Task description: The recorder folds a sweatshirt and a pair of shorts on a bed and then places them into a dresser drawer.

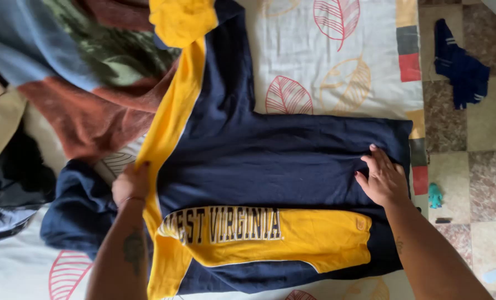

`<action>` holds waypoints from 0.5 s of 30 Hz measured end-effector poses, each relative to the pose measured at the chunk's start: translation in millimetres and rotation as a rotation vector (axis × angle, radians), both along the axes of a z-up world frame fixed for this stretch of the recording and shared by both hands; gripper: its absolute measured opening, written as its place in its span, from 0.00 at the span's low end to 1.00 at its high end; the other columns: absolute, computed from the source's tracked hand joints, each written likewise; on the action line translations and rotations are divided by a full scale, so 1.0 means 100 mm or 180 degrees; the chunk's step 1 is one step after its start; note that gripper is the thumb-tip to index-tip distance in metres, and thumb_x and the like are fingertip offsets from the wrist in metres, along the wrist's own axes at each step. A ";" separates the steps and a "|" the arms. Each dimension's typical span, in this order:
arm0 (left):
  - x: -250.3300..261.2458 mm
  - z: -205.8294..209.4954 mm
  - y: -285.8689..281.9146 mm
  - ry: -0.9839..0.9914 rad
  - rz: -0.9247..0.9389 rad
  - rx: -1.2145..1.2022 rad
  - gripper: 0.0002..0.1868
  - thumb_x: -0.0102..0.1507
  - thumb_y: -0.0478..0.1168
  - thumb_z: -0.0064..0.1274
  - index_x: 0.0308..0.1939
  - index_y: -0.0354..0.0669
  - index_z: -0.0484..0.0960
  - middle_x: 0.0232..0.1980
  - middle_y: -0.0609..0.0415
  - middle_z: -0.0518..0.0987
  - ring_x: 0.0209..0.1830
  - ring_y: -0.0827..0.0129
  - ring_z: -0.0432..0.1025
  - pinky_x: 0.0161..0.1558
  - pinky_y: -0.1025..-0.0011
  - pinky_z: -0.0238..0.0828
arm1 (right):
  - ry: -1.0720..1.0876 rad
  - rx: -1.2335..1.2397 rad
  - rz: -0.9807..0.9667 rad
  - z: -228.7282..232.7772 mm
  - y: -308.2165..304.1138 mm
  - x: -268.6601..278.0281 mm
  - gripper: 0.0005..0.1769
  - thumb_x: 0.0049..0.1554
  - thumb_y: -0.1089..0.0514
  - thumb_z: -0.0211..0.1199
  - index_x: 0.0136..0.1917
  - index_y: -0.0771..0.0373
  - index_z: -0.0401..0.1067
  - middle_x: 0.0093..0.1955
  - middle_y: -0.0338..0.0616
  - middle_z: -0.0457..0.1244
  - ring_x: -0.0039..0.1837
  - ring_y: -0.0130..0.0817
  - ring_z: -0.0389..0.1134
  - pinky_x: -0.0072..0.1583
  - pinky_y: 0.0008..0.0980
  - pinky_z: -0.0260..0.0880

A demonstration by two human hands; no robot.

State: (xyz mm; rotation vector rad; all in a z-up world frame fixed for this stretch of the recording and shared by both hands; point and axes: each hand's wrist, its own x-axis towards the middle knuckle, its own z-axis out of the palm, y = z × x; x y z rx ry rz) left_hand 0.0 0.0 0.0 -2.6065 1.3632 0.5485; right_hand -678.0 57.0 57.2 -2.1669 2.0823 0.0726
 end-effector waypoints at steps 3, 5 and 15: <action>-0.13 0.18 -0.06 -0.0054 -0.0013 0.0043 0.35 0.69 0.72 0.36 0.52 0.48 0.82 0.50 0.36 0.83 0.52 0.37 0.76 0.52 0.44 0.72 | 0.0137 0.0074 -0.0142 0.03 -0.12 0.05 0.25 0.52 0.43 0.68 0.59 0.51 0.69 0.76 0.43 0.60 0.77 0.40 0.60 0.67 0.48 0.62; -0.38 0.35 -0.25 -0.0066 -0.0025 -0.0045 0.36 0.68 0.73 0.37 0.52 0.46 0.81 0.52 0.37 0.82 0.53 0.39 0.76 0.53 0.46 0.72 | 0.0291 0.0118 -0.0207 0.03 -0.35 -0.06 0.22 0.53 0.45 0.68 0.60 0.50 0.70 0.73 0.41 0.62 0.74 0.40 0.60 0.68 0.46 0.62; -1.15 0.42 -1.57 0.1930 -0.0177 -0.1196 0.35 0.57 0.55 0.67 0.62 0.39 0.78 0.54 0.44 0.83 0.52 0.60 0.77 0.53 0.64 0.73 | 0.0759 0.0087 0.0330 -0.03 -1.22 -0.36 0.22 0.53 0.55 0.66 0.62 0.53 0.77 0.58 0.42 0.69 0.64 0.44 0.69 0.69 0.48 0.63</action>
